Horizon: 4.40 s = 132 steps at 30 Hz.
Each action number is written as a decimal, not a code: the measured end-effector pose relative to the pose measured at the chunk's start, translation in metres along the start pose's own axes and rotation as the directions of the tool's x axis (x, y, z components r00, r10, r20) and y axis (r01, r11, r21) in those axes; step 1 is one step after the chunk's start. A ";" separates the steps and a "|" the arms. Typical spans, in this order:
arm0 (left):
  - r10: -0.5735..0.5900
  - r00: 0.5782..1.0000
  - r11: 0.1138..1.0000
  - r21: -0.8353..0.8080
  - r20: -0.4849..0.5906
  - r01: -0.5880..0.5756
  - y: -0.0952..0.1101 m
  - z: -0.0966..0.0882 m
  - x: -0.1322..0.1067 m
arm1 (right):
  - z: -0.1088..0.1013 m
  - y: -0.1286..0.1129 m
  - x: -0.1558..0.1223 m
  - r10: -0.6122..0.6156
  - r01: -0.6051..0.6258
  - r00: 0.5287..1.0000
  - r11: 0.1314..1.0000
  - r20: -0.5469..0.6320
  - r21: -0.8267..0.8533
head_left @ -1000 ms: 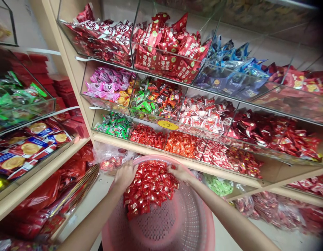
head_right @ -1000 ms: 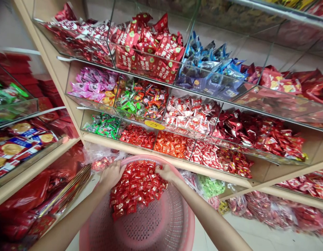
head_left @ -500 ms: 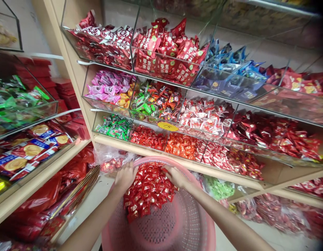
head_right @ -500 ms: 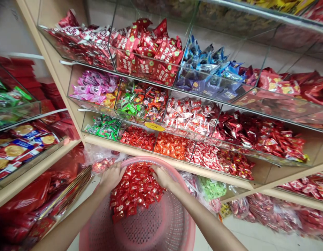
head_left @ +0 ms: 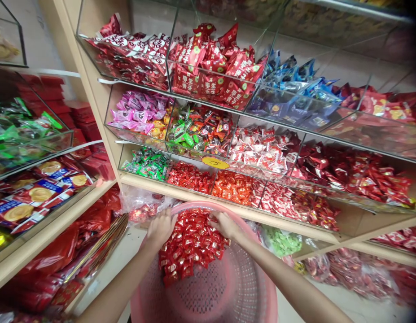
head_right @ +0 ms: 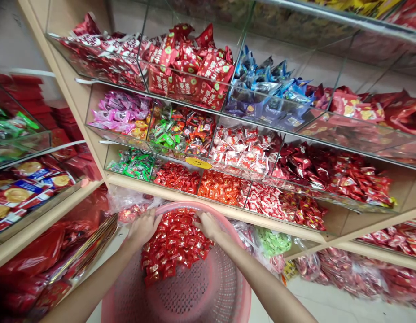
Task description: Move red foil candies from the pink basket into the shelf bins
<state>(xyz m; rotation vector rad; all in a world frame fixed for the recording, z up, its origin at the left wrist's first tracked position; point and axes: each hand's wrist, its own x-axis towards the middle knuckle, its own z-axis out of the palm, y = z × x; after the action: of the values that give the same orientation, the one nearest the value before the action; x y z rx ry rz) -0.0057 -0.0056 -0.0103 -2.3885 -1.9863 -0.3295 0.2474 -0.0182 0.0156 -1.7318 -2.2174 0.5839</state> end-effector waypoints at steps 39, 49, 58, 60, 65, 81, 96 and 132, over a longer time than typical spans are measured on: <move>-0.006 0.999 1.000 0.012 0.050 0.006 0.001 -0.004 0.001 | -0.007 -0.024 0.013 0.293 -0.320 0.943 0.928 -0.157 -0.189; -0.020 0.998 1.000 -0.008 0.065 0.021 0.000 -0.004 0.000 | -0.055 -0.084 0.107 -0.024 -0.140 0.968 0.777 -0.251 -0.613; -0.043 0.995 0.999 -0.013 0.091 0.044 -0.001 -0.002 0.002 | -0.031 -0.068 0.154 0.251 -0.247 0.962 0.637 -0.106 -0.730; -0.040 0.995 0.999 -0.013 0.092 0.041 -0.001 -0.003 0.001 | -0.029 -0.065 0.154 0.262 -0.247 0.961 0.669 -0.088 -0.701; -0.034 0.996 0.999 -0.004 0.086 0.035 0.000 -0.003 0.001 | -0.029 -0.063 0.149 0.204 -0.207 0.976 0.744 -0.080 -0.636; -0.016 0.998 1.000 0.007 0.060 0.016 -0.002 0.001 0.001 | -0.044 -0.068 0.132 0.118 -0.181 0.981 0.850 -0.155 -0.495; -0.013 0.998 1.000 0.003 0.053 0.013 0.000 -0.002 0.000 | -0.044 -0.074 0.078 -0.108 0.069 0.948 0.988 -0.298 -0.137; -0.015 1.000 1.000 -0.022 0.028 0.015 0.000 -0.002 0.001 | 0.000 -0.008 0.017 0.153 -0.027 0.955 0.899 -0.255 0.438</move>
<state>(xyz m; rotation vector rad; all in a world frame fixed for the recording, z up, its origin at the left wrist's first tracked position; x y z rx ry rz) -0.0054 -0.0054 -0.0081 -2.4057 -2.0238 -0.3224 0.2358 -0.0035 0.0186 -1.5734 -1.6642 0.7303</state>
